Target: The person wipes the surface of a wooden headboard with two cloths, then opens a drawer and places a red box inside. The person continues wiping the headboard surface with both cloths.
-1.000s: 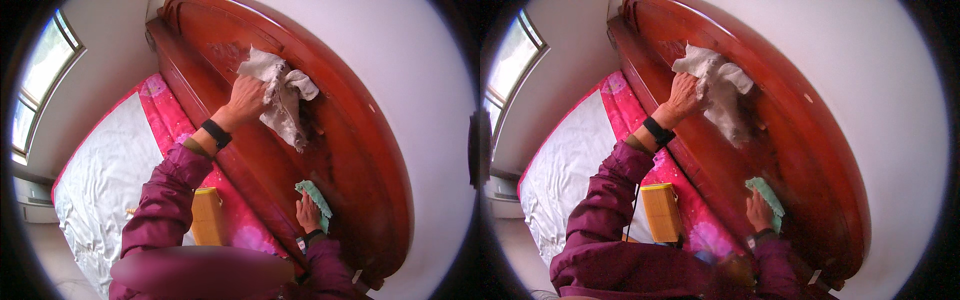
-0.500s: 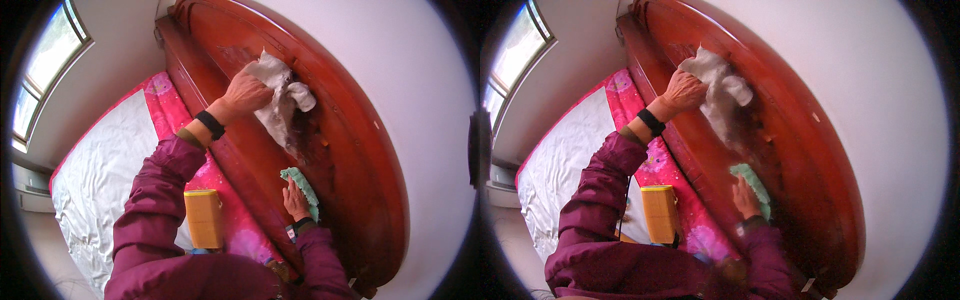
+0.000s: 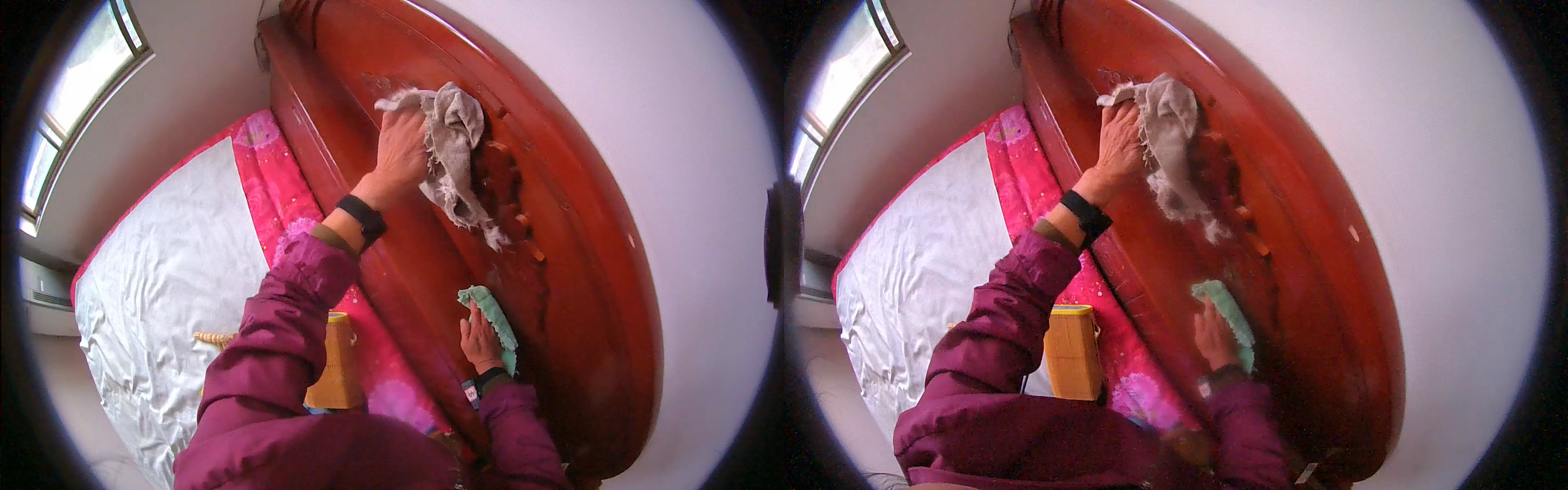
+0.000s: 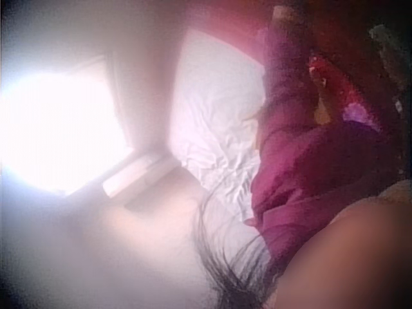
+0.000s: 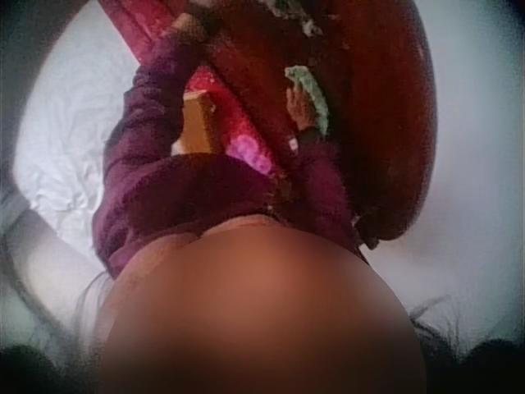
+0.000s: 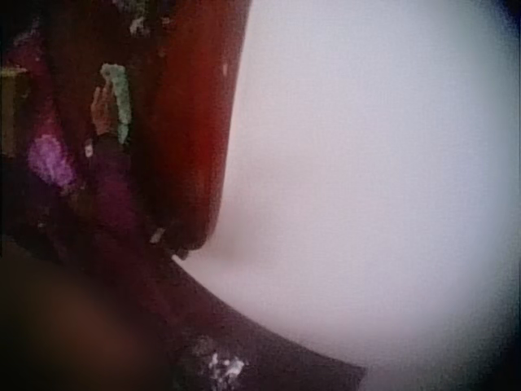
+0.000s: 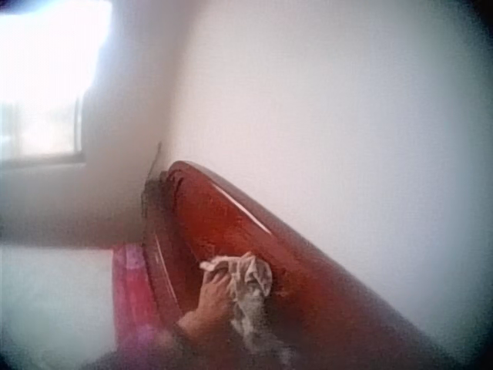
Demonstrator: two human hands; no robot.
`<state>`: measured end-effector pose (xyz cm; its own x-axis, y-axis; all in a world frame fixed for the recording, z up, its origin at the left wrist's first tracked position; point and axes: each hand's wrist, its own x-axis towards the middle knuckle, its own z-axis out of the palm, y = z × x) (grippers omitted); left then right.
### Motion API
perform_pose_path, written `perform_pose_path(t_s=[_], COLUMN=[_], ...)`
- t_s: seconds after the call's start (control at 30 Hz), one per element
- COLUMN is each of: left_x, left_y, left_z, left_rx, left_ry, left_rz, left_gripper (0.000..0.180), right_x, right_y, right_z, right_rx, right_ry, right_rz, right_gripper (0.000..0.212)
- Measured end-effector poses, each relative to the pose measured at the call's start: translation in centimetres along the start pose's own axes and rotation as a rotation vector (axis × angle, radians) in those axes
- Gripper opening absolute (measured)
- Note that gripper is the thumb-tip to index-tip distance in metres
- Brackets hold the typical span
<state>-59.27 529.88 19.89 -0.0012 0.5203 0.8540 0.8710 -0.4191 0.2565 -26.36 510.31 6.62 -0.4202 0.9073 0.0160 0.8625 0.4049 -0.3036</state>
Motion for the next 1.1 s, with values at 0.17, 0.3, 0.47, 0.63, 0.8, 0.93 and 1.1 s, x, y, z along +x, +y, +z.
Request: perform_pose_path(t_s=[0.17, 0.3, 0.47, 0.63, 0.8, 0.93, 1.1], left_x=[0.7, 0.7, 0.0, -0.4, -0.3, -0.3, -1.4], left_y=[-3.3, -4.4, -6.2, -8.9, -8.6, -7.8, -7.2], left_z=[-0.5, -0.8, -0.5, -0.2, 2.0, 3.1, 2.7], left_rx=[0.101, 0.082, 0.097, 0.155, 0.064, -0.127, -0.153], left_ry=[-0.112, 0.006, -0.032, -0.094, -0.015, 0.045, 0.059], left_rz=[0.104, 0.141, 0.186, 0.029, -0.001, -0.074, -0.094], left_gripper=[0.044, 0.039, 0.038, 0.032, 0.032, 0.04, 0.037], right_x=[0.6, 0.3, -1.0, -2.1, 4.9, 13.5, 20.0], right_y=[-0.2, -1.2, -2.0, -3.2, -3.2, -4.1, -8.0], right_z=[0.2, -0.3, -0.3, -0.8, -0.7, 2.4, 5.3], right_rx=[0.071, 0.015, 0.039, 0.011, -0.036, 0.216, 0.111], right_ry=[-0.06, -0.186, -0.125, -0.092, -0.034, -0.099, 0.068], right_rz=[0.077, 0.154, 0.12, 0.049, -0.092, -0.09, -0.254], right_gripper=[0.05, 0.051, 0.051, 0.051, 0.05, 0.05, 0.051])
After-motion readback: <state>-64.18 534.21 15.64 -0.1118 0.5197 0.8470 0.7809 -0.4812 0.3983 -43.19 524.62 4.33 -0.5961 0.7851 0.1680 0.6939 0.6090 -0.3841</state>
